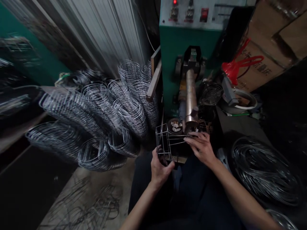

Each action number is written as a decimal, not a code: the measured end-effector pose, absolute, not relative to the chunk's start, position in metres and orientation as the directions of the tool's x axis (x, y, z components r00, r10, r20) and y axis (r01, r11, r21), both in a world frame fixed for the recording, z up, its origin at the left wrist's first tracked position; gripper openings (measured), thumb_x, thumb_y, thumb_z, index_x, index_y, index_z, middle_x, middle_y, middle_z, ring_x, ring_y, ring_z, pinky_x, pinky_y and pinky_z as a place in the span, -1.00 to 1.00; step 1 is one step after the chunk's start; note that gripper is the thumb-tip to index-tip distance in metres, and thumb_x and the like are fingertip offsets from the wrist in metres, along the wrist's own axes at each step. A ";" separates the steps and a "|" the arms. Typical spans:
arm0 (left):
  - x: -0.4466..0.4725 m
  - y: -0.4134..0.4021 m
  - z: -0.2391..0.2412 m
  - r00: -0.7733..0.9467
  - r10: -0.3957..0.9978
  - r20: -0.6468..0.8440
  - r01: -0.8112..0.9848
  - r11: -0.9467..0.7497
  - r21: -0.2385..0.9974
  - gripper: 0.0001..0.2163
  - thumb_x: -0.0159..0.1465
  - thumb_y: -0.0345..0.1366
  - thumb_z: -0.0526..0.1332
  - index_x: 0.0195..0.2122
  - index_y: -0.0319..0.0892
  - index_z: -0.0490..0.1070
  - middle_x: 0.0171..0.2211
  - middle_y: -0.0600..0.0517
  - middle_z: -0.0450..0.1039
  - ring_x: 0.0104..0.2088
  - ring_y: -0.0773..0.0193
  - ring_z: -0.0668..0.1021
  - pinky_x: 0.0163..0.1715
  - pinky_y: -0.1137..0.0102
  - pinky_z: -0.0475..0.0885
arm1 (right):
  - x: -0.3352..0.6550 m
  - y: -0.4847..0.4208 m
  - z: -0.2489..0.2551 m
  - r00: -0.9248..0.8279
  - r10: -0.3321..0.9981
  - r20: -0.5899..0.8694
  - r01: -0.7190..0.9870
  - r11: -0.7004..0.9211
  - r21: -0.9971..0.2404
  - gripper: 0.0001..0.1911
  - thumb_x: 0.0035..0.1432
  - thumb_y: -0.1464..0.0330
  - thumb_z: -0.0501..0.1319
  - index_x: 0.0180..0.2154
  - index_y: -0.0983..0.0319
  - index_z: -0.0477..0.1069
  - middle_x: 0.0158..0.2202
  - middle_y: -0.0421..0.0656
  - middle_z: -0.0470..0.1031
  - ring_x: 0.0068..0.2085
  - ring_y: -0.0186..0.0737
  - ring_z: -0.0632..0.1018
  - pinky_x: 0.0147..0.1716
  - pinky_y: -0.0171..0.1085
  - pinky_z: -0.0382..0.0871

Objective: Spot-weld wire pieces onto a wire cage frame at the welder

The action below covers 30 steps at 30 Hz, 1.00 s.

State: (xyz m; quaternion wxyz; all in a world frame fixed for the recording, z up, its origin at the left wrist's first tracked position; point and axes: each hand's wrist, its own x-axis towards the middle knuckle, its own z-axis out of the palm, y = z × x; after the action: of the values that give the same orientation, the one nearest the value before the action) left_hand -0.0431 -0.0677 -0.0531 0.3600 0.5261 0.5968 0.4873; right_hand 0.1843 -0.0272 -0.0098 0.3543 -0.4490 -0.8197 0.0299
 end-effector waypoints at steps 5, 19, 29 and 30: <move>-0.045 -0.066 -0.059 -0.159 0.986 0.056 0.280 -0.009 0.960 -0.33 0.02 -0.27 0.42 0.14 -0.10 0.20 -0.14 -0.01 0.46 -0.51 0.37 0.44 -0.43 0.41 0.43 | 0.187 -0.025 -0.009 -0.353 0.746 0.565 0.703 0.610 -0.367 -0.75 0.43 0.46 0.14 0.02 0.06 0.47 -0.11 -0.15 0.58 0.07 -0.04 0.48 0.10 0.05 0.08; -0.048 -0.057 -0.055 -0.152 0.985 0.081 0.329 -0.027 0.944 -0.36 0.08 -0.18 0.41 0.15 -0.12 0.19 -0.04 -0.07 0.44 -0.39 0.32 0.55 -0.34 0.39 0.49 | 0.180 -0.016 -0.007 -0.317 0.744 0.588 0.679 0.611 -0.406 -0.77 0.44 0.45 0.14 -0.01 0.06 0.50 -0.13 -0.17 0.59 0.05 -0.07 0.50 0.06 -0.01 0.09; -0.055 -0.044 -0.051 -0.094 0.993 0.077 0.360 -0.038 0.932 -0.35 0.09 -0.13 0.41 0.16 -0.13 0.20 -0.09 -0.06 0.48 -0.26 0.22 0.59 -0.24 0.33 0.53 | 0.190 -0.011 -0.012 -0.175 0.737 0.653 0.688 0.566 -0.454 -0.85 0.45 0.33 0.16 -0.16 0.17 0.51 -0.20 -0.14 0.59 -0.05 -0.05 0.54 0.01 -0.05 0.18; -0.056 -0.039 -0.050 -0.091 0.993 0.082 0.365 -0.043 0.930 -0.35 0.08 -0.14 0.41 0.16 -0.14 0.20 -0.10 -0.05 0.49 -0.26 0.22 0.59 -0.23 0.32 0.53 | 0.190 -0.009 -0.012 -0.171 0.735 0.656 0.690 0.565 -0.453 -0.84 0.45 0.32 0.16 -0.16 0.18 0.51 -0.20 -0.13 0.59 -0.06 -0.04 0.54 0.00 -0.06 0.19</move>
State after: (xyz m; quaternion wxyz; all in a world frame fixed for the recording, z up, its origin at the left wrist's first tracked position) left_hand -0.0562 -0.0390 -0.0503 0.3563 0.5725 0.5928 0.4402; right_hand 0.1901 -0.0086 -0.0123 0.4443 -0.4659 -0.7648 0.0258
